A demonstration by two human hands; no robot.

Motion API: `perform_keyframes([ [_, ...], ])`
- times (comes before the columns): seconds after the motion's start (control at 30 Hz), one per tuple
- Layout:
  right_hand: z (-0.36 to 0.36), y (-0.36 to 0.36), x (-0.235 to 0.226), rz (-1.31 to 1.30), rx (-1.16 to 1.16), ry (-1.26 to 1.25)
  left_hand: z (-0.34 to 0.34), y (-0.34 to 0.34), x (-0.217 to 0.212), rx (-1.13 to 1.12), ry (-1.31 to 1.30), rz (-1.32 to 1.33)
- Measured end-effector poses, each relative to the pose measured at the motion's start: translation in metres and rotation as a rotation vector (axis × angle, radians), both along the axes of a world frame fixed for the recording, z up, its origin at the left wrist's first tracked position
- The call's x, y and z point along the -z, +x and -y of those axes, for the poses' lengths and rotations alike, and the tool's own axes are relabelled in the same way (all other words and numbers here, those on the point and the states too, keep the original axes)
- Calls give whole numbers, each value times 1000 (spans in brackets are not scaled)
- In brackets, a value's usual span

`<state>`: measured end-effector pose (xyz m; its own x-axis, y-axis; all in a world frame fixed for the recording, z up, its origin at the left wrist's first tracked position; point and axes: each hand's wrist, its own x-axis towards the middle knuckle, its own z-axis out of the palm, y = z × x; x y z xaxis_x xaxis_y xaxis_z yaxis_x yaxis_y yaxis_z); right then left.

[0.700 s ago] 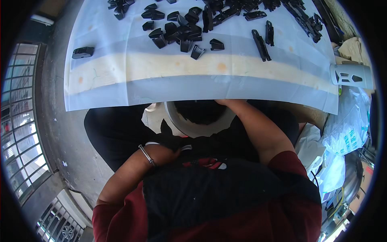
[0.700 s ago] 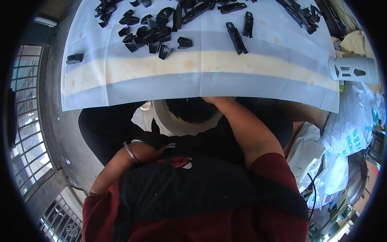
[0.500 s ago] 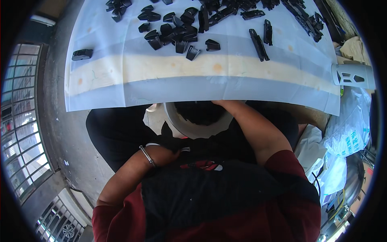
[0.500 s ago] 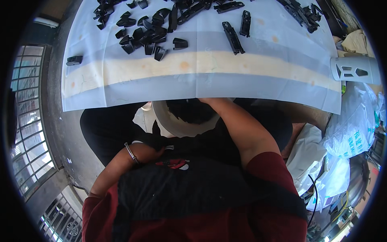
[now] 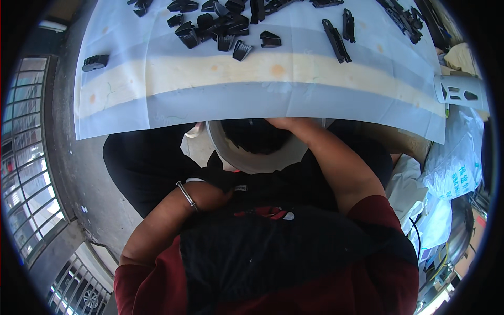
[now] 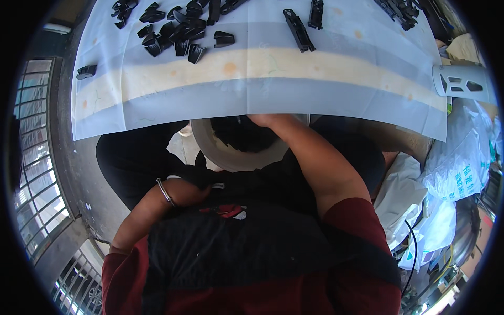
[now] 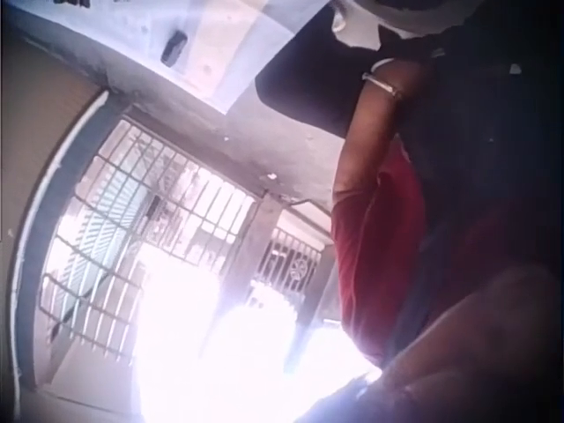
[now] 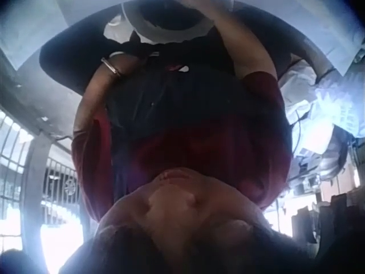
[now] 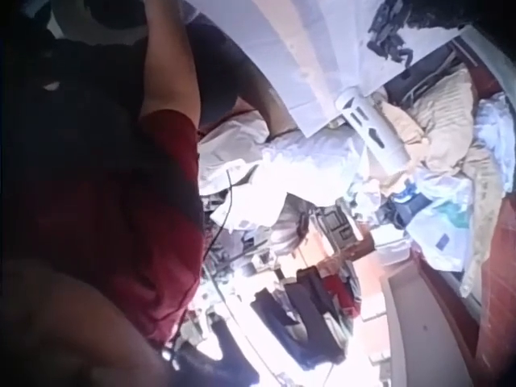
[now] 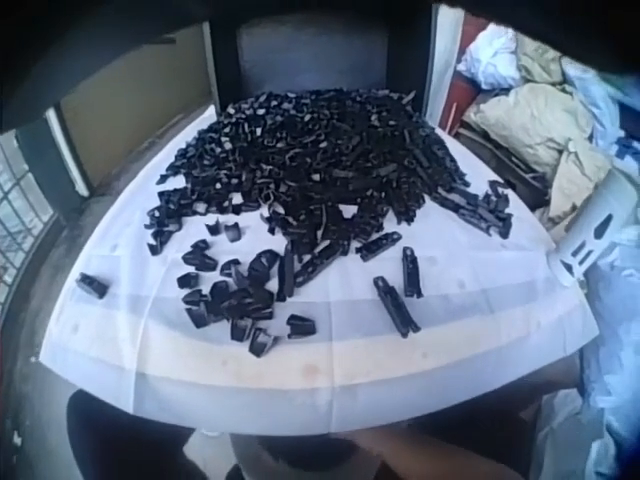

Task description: Picking up small black plastic components from a table and placing them into a bucket.

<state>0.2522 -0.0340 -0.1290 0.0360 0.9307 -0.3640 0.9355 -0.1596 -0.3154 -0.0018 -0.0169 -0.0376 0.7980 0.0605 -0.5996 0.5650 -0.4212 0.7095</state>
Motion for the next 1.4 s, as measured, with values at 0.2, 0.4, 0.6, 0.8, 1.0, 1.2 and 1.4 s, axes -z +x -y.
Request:
perform_keyframes([
  [0.2, 29, 0, 18, -81, -51, -197, -6, 9, -22, 102, 51, -61],
  [0.4, 26, -23, 18, -141, -196, -192, -5, 2, -8, 81, 73, 6],
  [0.6, 28, -57, 73, -161, -83, -127, -1, -7, 7, 8, 26, 21],
  [0.8, 14, -61, 13, -533, 266, -143, -4, -5, 1, -17, 22, 28],
  [1.0, 19, -32, -44, -429, -218, 183, -8, 15, -23, -308, 295, 211],
  [1.2, 62, -60, -151, -180, -270, 670, 21, 20, -55, -737, -38, 775],
  [1.4, 74, -57, -189, -119, -265, 854, 23, 37, -93, -828, -73, 799],
])
